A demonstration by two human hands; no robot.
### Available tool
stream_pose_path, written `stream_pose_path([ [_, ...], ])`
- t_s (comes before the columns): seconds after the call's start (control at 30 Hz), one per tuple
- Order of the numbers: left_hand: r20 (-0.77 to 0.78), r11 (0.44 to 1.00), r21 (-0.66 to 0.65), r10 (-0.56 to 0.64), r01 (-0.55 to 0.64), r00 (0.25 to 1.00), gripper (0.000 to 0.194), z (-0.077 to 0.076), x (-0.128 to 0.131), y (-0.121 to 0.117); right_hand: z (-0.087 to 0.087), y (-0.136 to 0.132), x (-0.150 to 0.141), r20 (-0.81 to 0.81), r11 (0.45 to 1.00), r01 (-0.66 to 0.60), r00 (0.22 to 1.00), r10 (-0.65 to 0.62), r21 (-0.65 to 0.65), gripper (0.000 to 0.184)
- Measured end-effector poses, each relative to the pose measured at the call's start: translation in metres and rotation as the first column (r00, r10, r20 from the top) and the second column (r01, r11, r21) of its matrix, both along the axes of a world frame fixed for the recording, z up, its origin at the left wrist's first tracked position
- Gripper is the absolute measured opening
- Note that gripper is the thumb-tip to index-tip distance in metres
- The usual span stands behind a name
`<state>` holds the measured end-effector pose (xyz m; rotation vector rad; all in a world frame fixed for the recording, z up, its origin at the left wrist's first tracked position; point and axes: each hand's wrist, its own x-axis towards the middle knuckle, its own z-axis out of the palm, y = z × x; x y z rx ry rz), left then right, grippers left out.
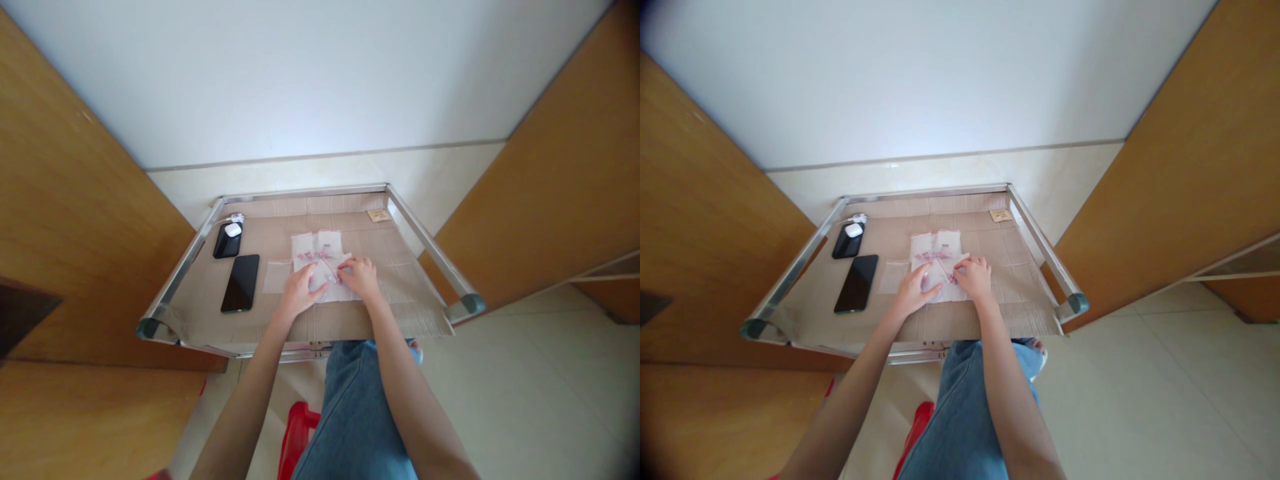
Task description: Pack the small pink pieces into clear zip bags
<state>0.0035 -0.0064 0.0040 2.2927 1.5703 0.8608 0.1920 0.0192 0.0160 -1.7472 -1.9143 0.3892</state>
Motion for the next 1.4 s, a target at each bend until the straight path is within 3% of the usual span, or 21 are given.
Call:
stream_pose_path([
  [0.4,0.038,0.999,-0.038,0.014,-0.013,0.999,0.06,0.002,0.0,0.0,0.003,-0.001,-0.004,0.015,0.999,0.028,1.0,-0.028,-0.019,0.012],
  [0.6,0.035,0.999,-0.049,0.015,-0.013,0.999,0.058,0.003,0.001,0.0,-0.002,0.004,-0.001,-0.155,0.998,0.053,0.987,-0.05,0.018,0.015],
  [0.77,0.036,0.998,-0.06,0.014,-0.011,0.999,0.057,0.006,0.001,-0.001,-0.008,0.011,0.005,-0.498,0.993,-0.062,0.861,0.105,0.102,0.013],
  [0.87,0.037,0.998,-0.059,0.005,-0.003,0.999,0.057,0.007,0.001,-0.001,-0.007,0.01,0.002,-0.613,0.988,-0.121,0.775,0.154,0.095,0.014],
  [1.17,0.048,0.999,-0.05,-0.008,0.01,0.999,0.056,0.004,0.001,0.0,0.001,0.004,-0.009,-0.727,0.968,-0.248,0.672,0.141,-0.042,0.016],
  [1.4,0.048,0.999,-0.034,-0.005,0.006,0.999,0.054,0.002,0.001,0.0,-0.004,0.005,-0.008,-0.773,0.941,-0.336,0.606,0.187,-0.035,0.019],
])
